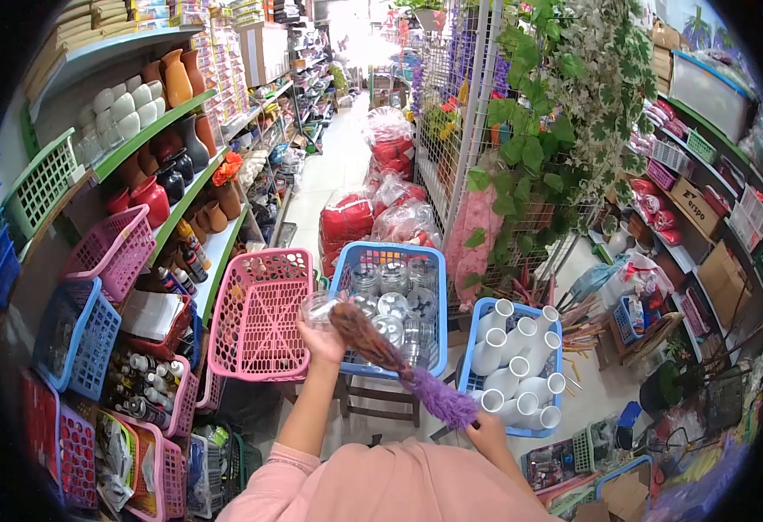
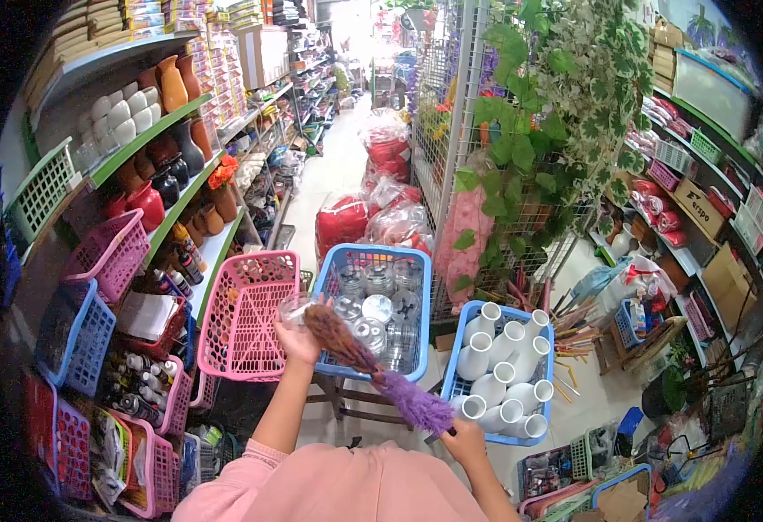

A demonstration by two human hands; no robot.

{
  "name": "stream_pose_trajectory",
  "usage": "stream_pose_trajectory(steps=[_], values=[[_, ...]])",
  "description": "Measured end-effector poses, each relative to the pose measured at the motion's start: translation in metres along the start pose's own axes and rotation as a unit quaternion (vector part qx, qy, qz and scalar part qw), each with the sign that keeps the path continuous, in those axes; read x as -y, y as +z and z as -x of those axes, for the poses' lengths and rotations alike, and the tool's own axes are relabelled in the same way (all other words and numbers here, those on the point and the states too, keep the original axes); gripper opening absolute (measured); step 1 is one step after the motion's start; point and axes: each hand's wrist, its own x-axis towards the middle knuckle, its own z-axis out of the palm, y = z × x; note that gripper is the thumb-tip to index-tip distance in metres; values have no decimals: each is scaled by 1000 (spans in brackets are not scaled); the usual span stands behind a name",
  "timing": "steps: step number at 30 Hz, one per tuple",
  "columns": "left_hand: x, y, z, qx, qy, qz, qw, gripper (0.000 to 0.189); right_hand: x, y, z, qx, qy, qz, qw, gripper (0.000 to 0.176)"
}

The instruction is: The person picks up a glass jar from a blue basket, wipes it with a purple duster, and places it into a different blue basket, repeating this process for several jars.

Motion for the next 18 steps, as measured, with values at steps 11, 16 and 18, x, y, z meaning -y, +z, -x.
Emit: stream_pose_trajectory(steps=[11,16,18], values=[[8,0,9,19,-114,34,993,44,2,1,-3,-38,1,-14,999,31],[12,7,17,14,-101,-38,994,47,6,-3,-5,-53,37,14,998,30],[15,-3,13,18,-127,-26,991,48,8,-6,-5,-54,20,9,998,30]])
